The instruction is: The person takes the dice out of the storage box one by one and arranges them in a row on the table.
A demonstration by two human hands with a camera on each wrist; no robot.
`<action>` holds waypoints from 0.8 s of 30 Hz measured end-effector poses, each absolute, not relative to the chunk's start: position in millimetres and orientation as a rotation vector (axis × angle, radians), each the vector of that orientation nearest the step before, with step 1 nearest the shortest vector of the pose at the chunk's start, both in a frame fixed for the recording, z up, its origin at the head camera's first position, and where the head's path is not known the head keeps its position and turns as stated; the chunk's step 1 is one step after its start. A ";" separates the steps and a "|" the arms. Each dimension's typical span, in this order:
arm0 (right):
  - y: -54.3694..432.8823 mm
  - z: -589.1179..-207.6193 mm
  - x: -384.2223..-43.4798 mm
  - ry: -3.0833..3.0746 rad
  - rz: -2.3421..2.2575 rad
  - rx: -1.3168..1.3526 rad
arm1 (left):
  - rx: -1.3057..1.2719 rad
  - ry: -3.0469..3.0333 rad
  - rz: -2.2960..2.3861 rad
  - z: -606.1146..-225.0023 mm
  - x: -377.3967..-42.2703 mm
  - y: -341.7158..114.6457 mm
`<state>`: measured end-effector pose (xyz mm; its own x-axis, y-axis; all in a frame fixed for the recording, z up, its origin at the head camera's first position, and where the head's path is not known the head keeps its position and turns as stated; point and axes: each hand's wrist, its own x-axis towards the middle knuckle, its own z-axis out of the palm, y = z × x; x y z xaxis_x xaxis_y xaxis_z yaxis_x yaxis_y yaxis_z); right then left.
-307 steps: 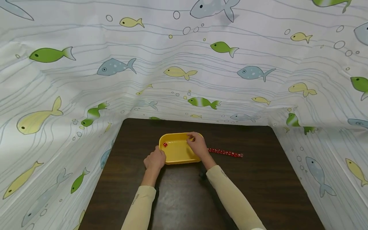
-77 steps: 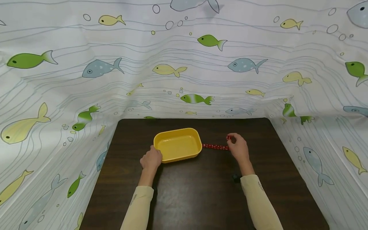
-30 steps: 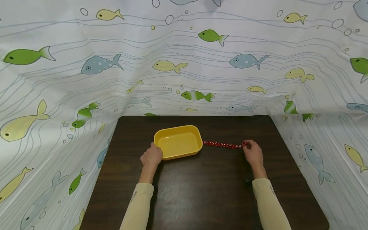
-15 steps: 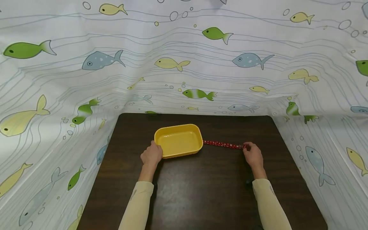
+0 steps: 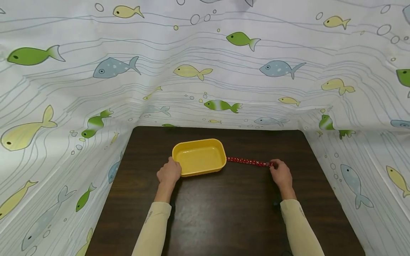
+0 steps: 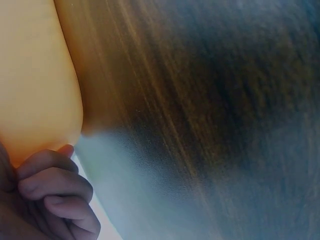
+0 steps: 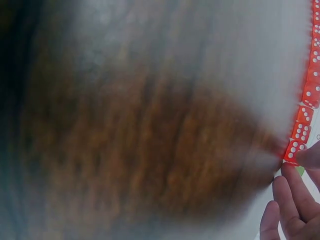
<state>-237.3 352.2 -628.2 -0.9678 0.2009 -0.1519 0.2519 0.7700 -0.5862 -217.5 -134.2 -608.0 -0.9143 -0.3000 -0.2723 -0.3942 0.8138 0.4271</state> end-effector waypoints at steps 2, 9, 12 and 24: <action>353.8 -629.8 -237.1 2.880 -0.966 0.363 | -0.537 2.804 0.719 -608.9 -218.3 -133.1; 356.8 -634.4 -238.5 2.884 -0.941 0.336 | -0.530 2.797 0.728 -610.6 -219.8 -130.4; 356.1 -634.7 -240.1 2.881 -0.944 0.322 | -0.531 2.794 0.737 -611.0 -222.3 -130.5; 350.7 -632.3 -243.0 2.850 -1.083 0.335 | -0.530 2.758 0.926 -626.7 -225.8 -143.0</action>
<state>-243.0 350.7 -632.3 -0.9734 0.1761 -0.1463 0.2288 0.7272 -0.6471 -225.8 -143.0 -626.7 -0.9193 -0.2741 -0.2823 -0.3890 0.7416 0.5465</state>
